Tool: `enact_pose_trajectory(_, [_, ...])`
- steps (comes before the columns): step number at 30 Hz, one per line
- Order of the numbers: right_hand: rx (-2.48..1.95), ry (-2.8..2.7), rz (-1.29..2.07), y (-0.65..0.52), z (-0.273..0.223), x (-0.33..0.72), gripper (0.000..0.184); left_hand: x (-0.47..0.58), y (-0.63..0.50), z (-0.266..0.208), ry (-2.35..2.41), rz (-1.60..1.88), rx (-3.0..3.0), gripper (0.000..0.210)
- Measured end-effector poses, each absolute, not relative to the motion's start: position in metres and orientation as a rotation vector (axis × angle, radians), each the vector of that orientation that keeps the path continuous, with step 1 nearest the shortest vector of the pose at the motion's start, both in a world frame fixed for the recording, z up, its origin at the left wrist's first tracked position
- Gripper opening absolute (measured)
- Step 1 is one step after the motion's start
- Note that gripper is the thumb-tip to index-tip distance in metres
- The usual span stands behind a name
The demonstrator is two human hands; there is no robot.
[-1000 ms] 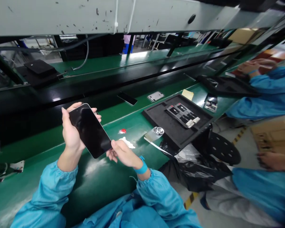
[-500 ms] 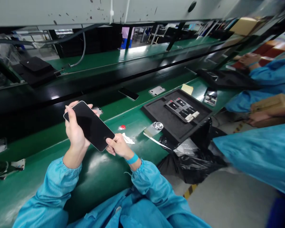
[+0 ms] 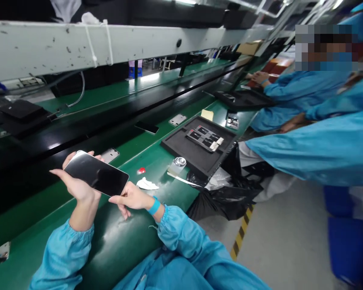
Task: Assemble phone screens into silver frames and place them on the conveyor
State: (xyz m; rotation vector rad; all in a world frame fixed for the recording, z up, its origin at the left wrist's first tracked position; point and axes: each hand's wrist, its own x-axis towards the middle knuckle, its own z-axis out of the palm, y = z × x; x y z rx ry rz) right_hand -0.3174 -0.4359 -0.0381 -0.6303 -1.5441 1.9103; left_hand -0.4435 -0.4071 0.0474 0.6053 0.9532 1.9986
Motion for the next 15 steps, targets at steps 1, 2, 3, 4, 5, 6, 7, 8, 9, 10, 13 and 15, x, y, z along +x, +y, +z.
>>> enact_pose_trajectory(1, [-0.641, -1.535, 1.902, -0.437, -0.038, -0.316, 0.076, -0.445, -0.406, 0.047, 0.971, 1.978, 0.607, 0.056])
enact_pose_trajectory(2, [-0.64, -1.523, 1.906, -0.438, -0.037, -0.313, 0.075, -0.447, -0.406, 0.047, 0.991, 1.959, 0.622, 0.057])
enact_pose_trajectory(3, [-0.63, -1.517, 1.919, -0.44, -0.036, -0.307, 0.074, -0.45, -0.405, 0.047, 1.008, 1.947, 0.64, 0.057])
enact_pose_trajectory(4, [-0.62, -1.518, 1.925, -0.443, -0.034, -0.298, 0.074, -0.452, -0.404, 0.048, 1.026, 1.937, 0.651, 0.057])
enact_pose_trajectory(5, [-0.619, -1.528, 1.914, -0.446, -0.032, -0.285, 0.075, -0.454, -0.401, 0.048, 1.041, 1.929, 0.647, 0.056])
enact_pose_trajectory(6, [-0.642, -1.547, 1.878, -0.449, -0.03, -0.268, 0.075, -0.455, -0.397, 0.049, 1.056, 1.913, 0.625, 0.056])
enact_pose_trajectory(7, [-0.701, -1.565, 1.8, -0.453, -0.027, -0.249, 0.076, -0.454, -0.391, 0.05, 1.078, 1.881, 0.584, 0.057])
enact_pose_trajectory(8, [-0.789, -1.574, 1.691, -0.456, -0.025, -0.227, 0.077, -0.45, -0.383, 0.05, 1.1, 1.832, 0.539, 0.059])
enact_pose_trajectory(9, [-0.892, -1.568, 1.558, -0.458, -0.023, -0.204, 0.078, -0.444, -0.372, 0.049, 1.116, 1.768, 0.503, 0.059])
enact_pose_trajectory(10, [-0.987, -1.551, 1.424, -0.459, -0.021, -0.181, 0.079, -0.435, -0.359, 0.048, 1.125, 1.694, 0.479, 0.059])
enact_pose_trajectory(13, [-1.178, -1.473, 1.099, -0.449, -0.018, -0.115, 0.079, -0.396, -0.312, 0.039, 1.113, 1.501, 0.465, 0.051])
enact_pose_trajectory(15, [-1.262, -1.423, 0.925, -0.433, -0.018, -0.077, 0.078, -0.366, -0.278, 0.03, 1.1, 1.444, 0.469, 0.041])
